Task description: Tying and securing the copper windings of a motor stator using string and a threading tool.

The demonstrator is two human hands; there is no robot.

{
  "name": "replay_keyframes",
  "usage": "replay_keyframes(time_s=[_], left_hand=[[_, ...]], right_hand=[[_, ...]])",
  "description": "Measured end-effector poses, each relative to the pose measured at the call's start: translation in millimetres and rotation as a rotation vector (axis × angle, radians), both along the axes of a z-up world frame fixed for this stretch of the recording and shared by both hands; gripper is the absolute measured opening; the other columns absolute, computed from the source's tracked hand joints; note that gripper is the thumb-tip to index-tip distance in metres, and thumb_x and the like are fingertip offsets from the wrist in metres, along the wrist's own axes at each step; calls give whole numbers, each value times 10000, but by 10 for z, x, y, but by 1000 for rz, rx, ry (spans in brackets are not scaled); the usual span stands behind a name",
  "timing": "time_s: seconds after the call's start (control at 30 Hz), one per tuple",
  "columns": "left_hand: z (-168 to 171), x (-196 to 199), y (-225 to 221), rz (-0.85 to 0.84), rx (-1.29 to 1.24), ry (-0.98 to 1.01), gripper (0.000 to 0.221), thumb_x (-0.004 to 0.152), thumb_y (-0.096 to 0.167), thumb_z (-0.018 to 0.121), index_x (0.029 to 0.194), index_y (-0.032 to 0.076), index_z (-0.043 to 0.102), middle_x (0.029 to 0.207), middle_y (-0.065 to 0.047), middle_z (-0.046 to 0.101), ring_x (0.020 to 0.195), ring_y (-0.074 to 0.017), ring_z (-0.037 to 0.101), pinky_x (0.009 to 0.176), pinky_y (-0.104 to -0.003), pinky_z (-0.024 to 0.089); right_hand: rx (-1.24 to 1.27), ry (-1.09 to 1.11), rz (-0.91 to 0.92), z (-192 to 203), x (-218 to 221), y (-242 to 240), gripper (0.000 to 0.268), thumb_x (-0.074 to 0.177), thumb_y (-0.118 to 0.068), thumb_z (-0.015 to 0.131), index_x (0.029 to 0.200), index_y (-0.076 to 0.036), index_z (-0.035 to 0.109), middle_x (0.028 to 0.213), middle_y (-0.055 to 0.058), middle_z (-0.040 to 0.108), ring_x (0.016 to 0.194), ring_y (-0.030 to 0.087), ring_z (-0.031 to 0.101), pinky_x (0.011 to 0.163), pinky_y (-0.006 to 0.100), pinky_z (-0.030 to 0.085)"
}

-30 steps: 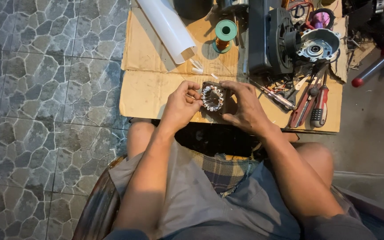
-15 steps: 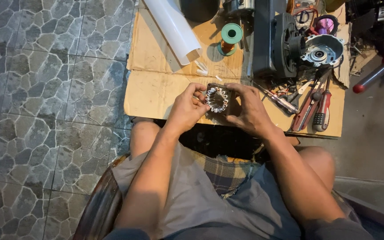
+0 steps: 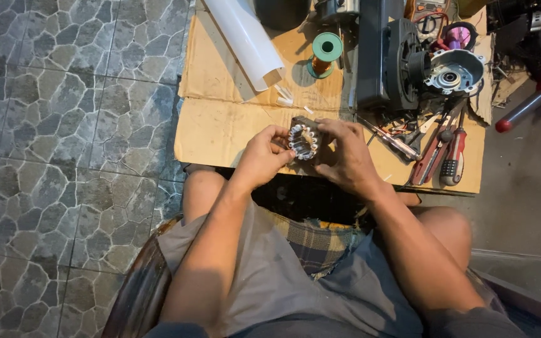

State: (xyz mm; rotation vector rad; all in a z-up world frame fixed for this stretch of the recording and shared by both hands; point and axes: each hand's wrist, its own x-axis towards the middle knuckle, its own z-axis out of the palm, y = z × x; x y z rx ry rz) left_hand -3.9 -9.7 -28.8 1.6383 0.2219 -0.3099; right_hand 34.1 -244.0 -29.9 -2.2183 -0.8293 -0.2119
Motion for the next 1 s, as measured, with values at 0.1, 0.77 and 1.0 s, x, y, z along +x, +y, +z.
replay_keyframes(time_s=[0.1, 0.77, 1.0], left_hand=[[16, 11, 36, 6, 26, -19, 508, 810, 88, 739, 1301, 96, 605, 841, -73, 688, 723, -168, 723, 659, -297, 584], [336, -25, -37, -19, 286, -325, 440, 859, -59, 656, 1253, 129, 601, 1085, -150, 645, 1007, -411, 702, 828, -469, 632], [292, -2, -25, 8, 179, -356, 430, 846, -78, 672, 1219, 129, 617, 1075, -174, 654, 1015, -437, 693, 845, -470, 628]], right_hand=[[54, -241, 6, 54, -25, 161, 846, 570, -53, 891, 1345, -153, 568, 1328, 94, 654, 1096, 337, 578, 1034, 436, 433], [-119, 3, 57, 294, -81, -15, 703, 666, -17, 816, 1310, -199, 600, 1364, 70, 648, 1201, 289, 622, 1079, 444, 413], [-119, 122, -96, 365, -20, -77, 481, 785, -66, 731, 1235, -236, 708, 1030, 63, 718, 1053, 320, 702, 920, 528, 529]])
